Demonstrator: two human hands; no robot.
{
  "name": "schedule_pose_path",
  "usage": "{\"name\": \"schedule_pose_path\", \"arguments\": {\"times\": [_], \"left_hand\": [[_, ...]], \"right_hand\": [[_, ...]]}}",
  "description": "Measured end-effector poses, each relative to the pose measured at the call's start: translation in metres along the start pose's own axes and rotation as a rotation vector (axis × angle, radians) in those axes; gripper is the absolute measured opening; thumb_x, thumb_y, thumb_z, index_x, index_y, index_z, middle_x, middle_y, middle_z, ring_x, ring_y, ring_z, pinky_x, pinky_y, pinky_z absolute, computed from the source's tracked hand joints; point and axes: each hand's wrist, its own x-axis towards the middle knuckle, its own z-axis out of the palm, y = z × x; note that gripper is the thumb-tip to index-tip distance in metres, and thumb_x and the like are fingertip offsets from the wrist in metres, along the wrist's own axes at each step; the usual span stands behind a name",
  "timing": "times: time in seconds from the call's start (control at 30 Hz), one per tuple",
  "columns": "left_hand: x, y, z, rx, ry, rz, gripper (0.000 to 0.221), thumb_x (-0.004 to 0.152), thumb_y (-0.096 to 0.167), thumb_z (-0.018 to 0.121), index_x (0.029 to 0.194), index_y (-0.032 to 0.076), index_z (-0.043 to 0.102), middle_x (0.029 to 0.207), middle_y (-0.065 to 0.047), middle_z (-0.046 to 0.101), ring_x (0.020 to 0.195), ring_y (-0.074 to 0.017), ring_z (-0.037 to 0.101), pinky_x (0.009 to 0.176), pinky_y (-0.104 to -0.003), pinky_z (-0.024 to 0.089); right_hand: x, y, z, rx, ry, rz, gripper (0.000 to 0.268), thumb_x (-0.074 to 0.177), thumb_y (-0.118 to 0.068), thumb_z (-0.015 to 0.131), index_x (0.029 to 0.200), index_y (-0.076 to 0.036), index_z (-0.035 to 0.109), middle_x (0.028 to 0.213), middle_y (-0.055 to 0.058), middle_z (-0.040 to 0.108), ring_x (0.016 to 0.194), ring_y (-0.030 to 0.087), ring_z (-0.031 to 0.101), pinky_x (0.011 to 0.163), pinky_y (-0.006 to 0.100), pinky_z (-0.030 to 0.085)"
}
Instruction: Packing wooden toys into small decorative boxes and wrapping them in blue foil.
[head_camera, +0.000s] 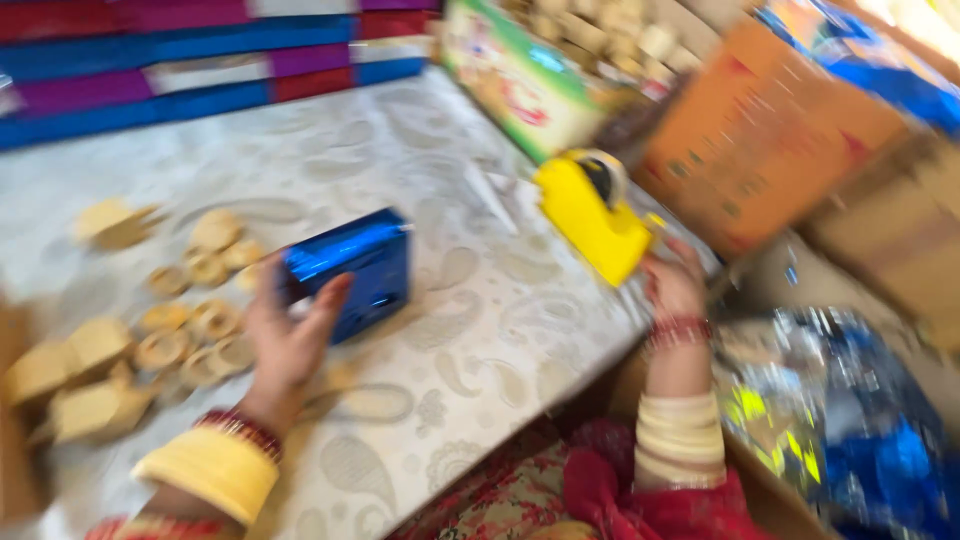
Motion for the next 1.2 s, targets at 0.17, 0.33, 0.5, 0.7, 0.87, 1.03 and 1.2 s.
{"name": "schedule_pose_path", "arguments": {"times": [0.17,0.33,0.5,0.7,0.87,1.03,1.2], "left_hand": [[-0.001,0.031,0.003,0.092,0.148,-0.069,0.046,0.085,0.027,0.084,0.117,0.002,0.061,0.091,-0.009,0.076,0.081,-0.0130,0.070,0.075,-0.030,0.057],[0.000,0.035,0.008,0.097,0.161,-0.064,0.056,0.085,0.034,0.084,0.121,0.000,0.058,0.095,-0.015,0.074,0.086,-0.0223,0.074,0.079,-0.034,0.058],[-0.003,0.030,0.010,0.131,0.253,-0.027,0.054,0.086,0.034,0.083,0.118,0.000,0.057,0.102,-0.018,0.070,0.091,-0.0282,0.071,0.081,-0.038,0.056],[0.002,0.026,0.007,0.119,0.235,-0.084,0.054,0.086,0.037,0.082,0.114,0.000,0.054,0.103,-0.018,0.065,0.092,-0.0296,0.068,0.081,-0.040,0.054],[0.002,0.027,0.006,0.128,0.217,-0.096,0.054,0.085,0.036,0.083,0.114,0.001,0.054,0.103,-0.017,0.065,0.091,-0.0292,0.067,0.080,-0.039,0.054],[0.000,0.025,0.007,0.152,0.174,-0.065,0.054,0.084,0.035,0.084,0.113,0.001,0.055,0.103,-0.017,0.065,0.093,-0.0284,0.067,0.081,-0.039,0.054],[-0.001,0.021,0.006,0.124,0.195,-0.040,0.053,0.087,0.033,0.084,0.116,0.000,0.054,0.101,-0.016,0.067,0.091,-0.0251,0.068,0.082,-0.037,0.055]], "right_hand": [[-0.071,-0.036,0.061,0.339,-0.066,-0.347,0.053,0.095,0.000,0.067,0.142,-0.005,0.045,0.089,0.004,0.063,0.067,0.009,0.053,0.056,0.023,0.041],[-0.165,-0.099,0.186,0.174,-0.830,-0.281,0.073,0.090,0.000,0.069,0.154,-0.006,0.034,0.095,0.006,0.068,0.082,0.009,0.061,0.072,0.021,0.046],[-0.185,-0.089,0.269,0.074,-1.048,-0.305,0.071,0.095,0.001,0.068,0.154,-0.002,0.029,0.092,0.005,0.066,0.081,0.007,0.058,0.074,0.020,0.046],[-0.183,-0.073,0.291,0.080,-0.996,-0.341,0.071,0.095,0.001,0.069,0.154,0.000,0.029,0.088,0.003,0.064,0.075,0.004,0.052,0.070,0.019,0.042],[-0.183,-0.072,0.295,0.036,-0.964,-0.302,0.074,0.093,0.001,0.068,0.154,-0.002,0.027,0.086,0.001,0.065,0.077,0.004,0.057,0.070,0.018,0.045],[-0.178,-0.072,0.287,-0.172,-0.962,-0.577,0.074,0.099,-0.002,0.068,0.159,-0.003,0.026,0.087,0.000,0.064,0.078,0.004,0.058,0.074,0.018,0.047],[-0.171,-0.078,0.284,-0.473,-0.768,-0.650,0.079,0.085,-0.016,0.085,0.150,-0.006,0.042,0.078,-0.002,0.059,0.067,0.007,0.051,0.063,0.020,0.042]]}}
